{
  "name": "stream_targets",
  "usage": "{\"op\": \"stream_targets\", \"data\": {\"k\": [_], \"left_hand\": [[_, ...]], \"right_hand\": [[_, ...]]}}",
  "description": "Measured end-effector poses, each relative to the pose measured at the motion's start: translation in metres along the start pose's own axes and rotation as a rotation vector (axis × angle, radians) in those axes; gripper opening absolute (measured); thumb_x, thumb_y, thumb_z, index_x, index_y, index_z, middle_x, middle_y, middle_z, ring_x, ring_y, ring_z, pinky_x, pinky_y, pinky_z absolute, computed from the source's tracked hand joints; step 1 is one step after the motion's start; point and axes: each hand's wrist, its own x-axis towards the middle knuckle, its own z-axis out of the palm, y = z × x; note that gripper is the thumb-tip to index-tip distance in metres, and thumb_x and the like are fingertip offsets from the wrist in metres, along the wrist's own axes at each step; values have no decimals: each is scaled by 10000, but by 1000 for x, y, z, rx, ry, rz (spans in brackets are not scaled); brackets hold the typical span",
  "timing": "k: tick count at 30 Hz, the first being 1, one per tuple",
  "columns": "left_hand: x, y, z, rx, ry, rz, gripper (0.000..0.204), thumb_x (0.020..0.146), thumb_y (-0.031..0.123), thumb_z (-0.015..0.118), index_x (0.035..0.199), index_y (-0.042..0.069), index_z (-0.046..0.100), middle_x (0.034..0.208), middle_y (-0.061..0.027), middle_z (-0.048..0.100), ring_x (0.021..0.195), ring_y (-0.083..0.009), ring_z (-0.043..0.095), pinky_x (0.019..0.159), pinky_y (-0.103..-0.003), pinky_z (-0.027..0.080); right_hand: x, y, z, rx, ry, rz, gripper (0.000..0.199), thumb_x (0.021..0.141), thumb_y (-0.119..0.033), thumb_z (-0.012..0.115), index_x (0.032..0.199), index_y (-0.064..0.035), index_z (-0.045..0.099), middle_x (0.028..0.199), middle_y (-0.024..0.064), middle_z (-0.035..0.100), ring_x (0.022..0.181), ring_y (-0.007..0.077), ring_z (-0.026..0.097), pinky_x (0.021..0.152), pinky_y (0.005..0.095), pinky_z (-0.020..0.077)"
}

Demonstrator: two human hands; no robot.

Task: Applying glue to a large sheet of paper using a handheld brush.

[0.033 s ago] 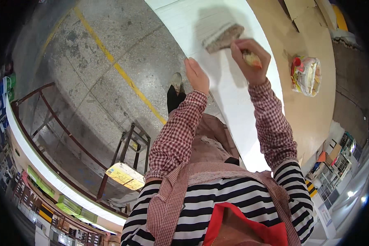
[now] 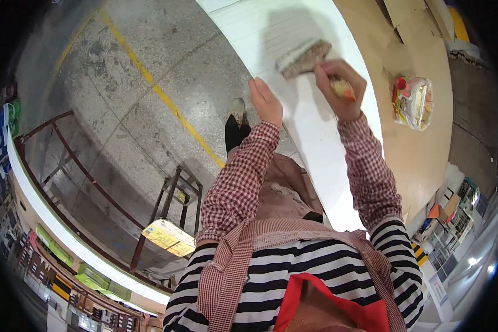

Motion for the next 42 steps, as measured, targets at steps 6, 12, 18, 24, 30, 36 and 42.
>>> {"op": "stream_targets", "data": {"k": [6,12,18,24,30,36,42], "left_hand": [[3,-9,-5,38,-9,-21,533,1031,372,313,1237,-105,430,1135,-292,539,1045,-411,513,923,-406,391],[2,-14,0,26,-37,-92,630,1026,415,309,1346,-127,347,1332,-322,446,1234,-425,440,1028,-397,342],[-5,8,0,-41,-39,-75,609,1029,419,308,1319,-114,361,1277,-275,480,1167,-356,474,1004,-375,356],[-39,7,-1,-262,1,-169,549,1032,408,302,1302,-68,348,1197,-181,494,1119,-259,469,981,-340,357],[-64,-16,-4,-26,-19,-104,584,1040,364,304,1393,-100,274,1379,-233,396,1273,-291,389,1085,-363,275],[-67,-14,-4,23,-33,-215,686,1025,429,300,1409,-134,228,1461,-304,287,1366,-376,292,1135,-378,203],[-64,-16,-6,14,-73,-130,712,1024,434,294,1385,-176,233,1426,-350,313,1349,-415,313,1113,-376,245]], "right_hand": [[-23,-20,-22,-9,-37,43,80,752,46,700,760,29,622,801,133,676,694,152,648,632,252,510],[3,-4,4,5,12,-47,74,760,27,697,785,20,628,833,118,671,691,129,633,626,244,499],[-77,-20,-53,-78,-94,173,58,758,36,671,756,15,618,791,127,664,706,161,640,639,252,497],[-90,-28,-107,131,159,396,94,900,-81,577,943,2,586,1125,174,605,817,180,630,708,268,507],[-45,-30,-111,619,189,564,286,1026,-244,397,1106,4,516,1180,179,563,764,190,619,671,275,508],[-14,-7,-73,571,210,339,201,935,-201,561,959,-8,615,938,88,663,683,91,496,628,220,391],[32,1,2,429,72,224,35,838,-20,650,829,14,645,887,69,670,756,98,597,647,238,484]]}}
